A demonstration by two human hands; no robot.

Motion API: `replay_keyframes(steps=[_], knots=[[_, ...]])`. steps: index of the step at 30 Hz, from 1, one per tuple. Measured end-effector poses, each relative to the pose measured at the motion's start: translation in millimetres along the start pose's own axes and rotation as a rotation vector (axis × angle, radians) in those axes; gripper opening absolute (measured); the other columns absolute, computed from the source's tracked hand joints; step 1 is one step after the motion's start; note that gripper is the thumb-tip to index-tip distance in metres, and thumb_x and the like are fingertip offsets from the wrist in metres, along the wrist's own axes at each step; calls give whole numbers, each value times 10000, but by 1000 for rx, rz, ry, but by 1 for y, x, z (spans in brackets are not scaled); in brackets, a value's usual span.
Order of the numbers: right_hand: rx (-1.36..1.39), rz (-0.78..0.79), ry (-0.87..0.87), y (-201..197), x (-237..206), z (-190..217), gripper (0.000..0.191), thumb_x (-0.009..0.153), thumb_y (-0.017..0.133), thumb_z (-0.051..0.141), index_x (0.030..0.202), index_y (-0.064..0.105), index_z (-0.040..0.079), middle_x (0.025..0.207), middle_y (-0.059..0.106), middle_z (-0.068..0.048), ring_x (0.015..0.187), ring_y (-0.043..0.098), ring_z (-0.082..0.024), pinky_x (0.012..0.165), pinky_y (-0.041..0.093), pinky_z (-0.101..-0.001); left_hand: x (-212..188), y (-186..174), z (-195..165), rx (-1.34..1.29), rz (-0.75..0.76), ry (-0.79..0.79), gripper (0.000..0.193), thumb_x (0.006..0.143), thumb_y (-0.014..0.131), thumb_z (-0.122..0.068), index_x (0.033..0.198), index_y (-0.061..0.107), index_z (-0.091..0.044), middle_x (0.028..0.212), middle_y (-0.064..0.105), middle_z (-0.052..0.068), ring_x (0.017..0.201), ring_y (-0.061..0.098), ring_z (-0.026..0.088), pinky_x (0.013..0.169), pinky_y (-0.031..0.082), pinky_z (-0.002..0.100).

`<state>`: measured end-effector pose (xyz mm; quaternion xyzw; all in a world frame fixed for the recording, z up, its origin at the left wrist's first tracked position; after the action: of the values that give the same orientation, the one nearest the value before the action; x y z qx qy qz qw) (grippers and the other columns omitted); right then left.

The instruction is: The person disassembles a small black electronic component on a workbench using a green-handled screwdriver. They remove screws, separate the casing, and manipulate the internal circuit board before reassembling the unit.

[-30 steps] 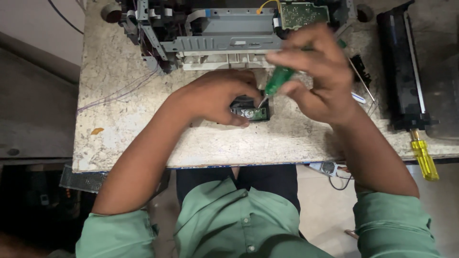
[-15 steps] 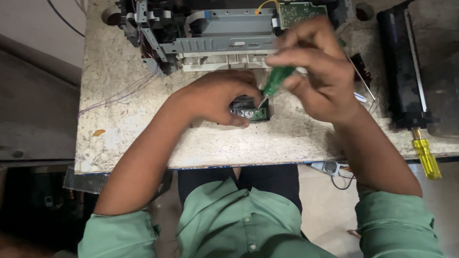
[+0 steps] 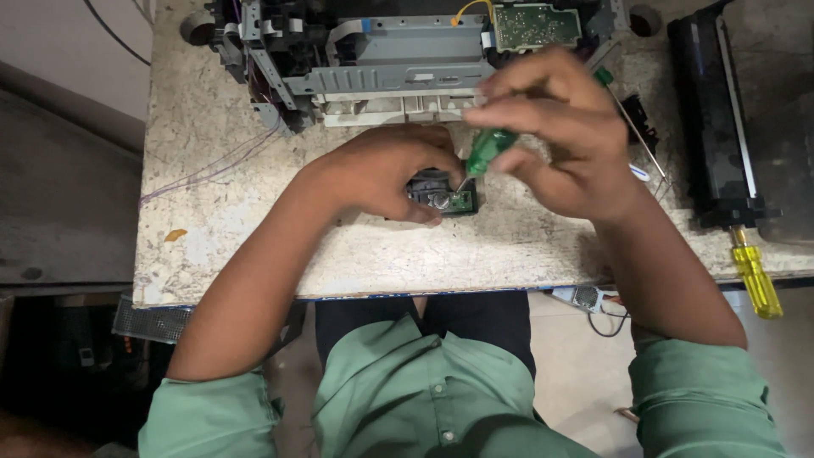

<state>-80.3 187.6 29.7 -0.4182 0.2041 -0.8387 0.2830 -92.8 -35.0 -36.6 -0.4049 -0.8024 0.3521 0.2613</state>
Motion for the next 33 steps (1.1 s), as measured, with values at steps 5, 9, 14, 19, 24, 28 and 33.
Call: replay_keyframes(steps=[5, 9, 14, 19, 24, 28, 33], knots=[[-157, -34, -144, 1, 5, 11, 374, 859, 843, 168, 1173, 698, 26, 1141, 675, -141, 1067, 696, -225, 1070, 612, -465, -4, -2, 0, -6, -26, 57, 509, 682, 884, -334, 1131, 730, -149, 1183, 657, 91, 1156, 604, 315, 973, 486, 438], [22, 32, -34, 1, 8, 19, 350, 966, 763, 183, 1267, 639, 55, 1263, 618, -141, 1207, 652, -215, 1117, 597, -399, -7, -3, 1, 0, -29, 44, 503, 681, 889, -337, 1122, 730, -154, 1185, 660, 83, 1159, 605, 310, 974, 481, 438], [-140, -9, -72, 3, 10, 24, 403, 893, 863, 129, 1237, 689, 9, 1169, 667, -168, 1095, 712, -226, 903, 640, -319, -13, -4, -2, -7, -18, 20, 516, 674, 888, -340, 1130, 729, -160, 1151, 661, 80, 1154, 611, 300, 959, 489, 428], [-301, -83, -127, 10, 8, 27, 416, 877, 879, 157, 1212, 692, -7, 1064, 664, -165, 1030, 698, -213, 874, 603, -334, -18, -4, -4, -9, -63, 64, 514, 668, 894, -334, 1117, 730, -143, 1175, 664, 71, 1143, 612, 301, 971, 486, 428], [-422, -107, -191, 23, 6, 26, 418, 889, 858, 201, 1223, 704, 2, 1020, 710, -144, 900, 642, -202, 741, 508, -331, -26, -3, -6, -27, -46, 36, 491, 676, 893, -328, 1105, 734, -152, 1143, 667, 68, 1137, 616, 292, 965, 498, 420], [19, -72, -102, 33, 6, 23, 304, 1104, 706, 122, 1378, 618, 26, 1272, 664, -188, 1137, 764, -213, 867, 639, -253, -33, -3, -12, -4, -51, 68, 509, 671, 899, -325, 1110, 724, -134, 1194, 657, 84, 1153, 607, 312, 970, 480, 439], [-297, -167, -195, 39, 4, 37, 369, 917, 773, 84, 1255, 654, -3, 1155, 645, -202, 1029, 676, -287, 881, 612, -370, -45, -3, -20, -2, -19, 18, 504, 677, 887, -332, 1120, 730, -148, 1146, 654, 93, 1136, 612, 310, 961, 494, 431]])
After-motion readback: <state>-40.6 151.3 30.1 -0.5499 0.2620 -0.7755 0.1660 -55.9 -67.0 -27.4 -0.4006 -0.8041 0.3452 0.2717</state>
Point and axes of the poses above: each hand's wrist, its own x-axis towards the middle knuckle, its own y-axis out of the palm, z = x × y, the point moved 1 cm from there along x, towards the middle knuckle
